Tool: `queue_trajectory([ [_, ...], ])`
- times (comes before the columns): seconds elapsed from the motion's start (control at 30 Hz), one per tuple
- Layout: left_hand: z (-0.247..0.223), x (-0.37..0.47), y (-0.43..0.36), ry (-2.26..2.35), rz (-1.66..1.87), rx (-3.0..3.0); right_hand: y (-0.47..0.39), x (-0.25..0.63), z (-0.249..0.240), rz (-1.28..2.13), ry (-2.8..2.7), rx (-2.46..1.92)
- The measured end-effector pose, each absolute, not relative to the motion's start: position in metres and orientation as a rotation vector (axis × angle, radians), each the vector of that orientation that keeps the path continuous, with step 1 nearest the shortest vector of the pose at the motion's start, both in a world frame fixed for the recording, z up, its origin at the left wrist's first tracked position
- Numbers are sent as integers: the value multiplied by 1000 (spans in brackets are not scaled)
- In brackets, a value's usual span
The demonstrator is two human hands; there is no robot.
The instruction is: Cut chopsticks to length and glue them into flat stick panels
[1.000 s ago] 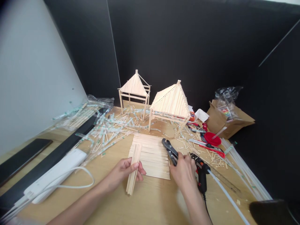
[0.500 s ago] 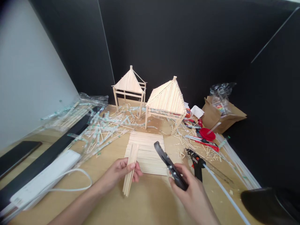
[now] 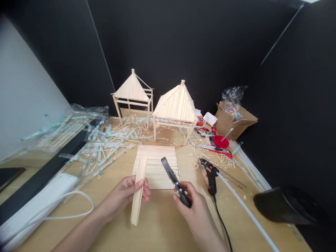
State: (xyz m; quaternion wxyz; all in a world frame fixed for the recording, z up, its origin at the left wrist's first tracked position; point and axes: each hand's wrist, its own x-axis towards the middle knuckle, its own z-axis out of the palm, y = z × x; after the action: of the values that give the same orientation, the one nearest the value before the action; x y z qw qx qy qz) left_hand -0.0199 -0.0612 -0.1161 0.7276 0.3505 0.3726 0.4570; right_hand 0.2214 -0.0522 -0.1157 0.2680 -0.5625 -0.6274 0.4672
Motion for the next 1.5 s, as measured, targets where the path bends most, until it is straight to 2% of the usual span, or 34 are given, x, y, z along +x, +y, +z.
queue_trajectory([
  [0.17,-117,-19,-63,829,947,742,-53,214,-120,1127,-1724,-1535],
  [0.37,-115,-20,-63,862,937,729,-45,219,-126,665,-1834,-1700],
  [0.67,-116,-18,-62,912,888,722,-2,196,-144,253,-1915,-1983],
  [0.93,-115,-17,-61,963,860,672,42,178,-148,152,-1907,-2120],
  [1.5,-118,-15,-59,899,918,678,38,167,-140,91,-2055,-2050],
])
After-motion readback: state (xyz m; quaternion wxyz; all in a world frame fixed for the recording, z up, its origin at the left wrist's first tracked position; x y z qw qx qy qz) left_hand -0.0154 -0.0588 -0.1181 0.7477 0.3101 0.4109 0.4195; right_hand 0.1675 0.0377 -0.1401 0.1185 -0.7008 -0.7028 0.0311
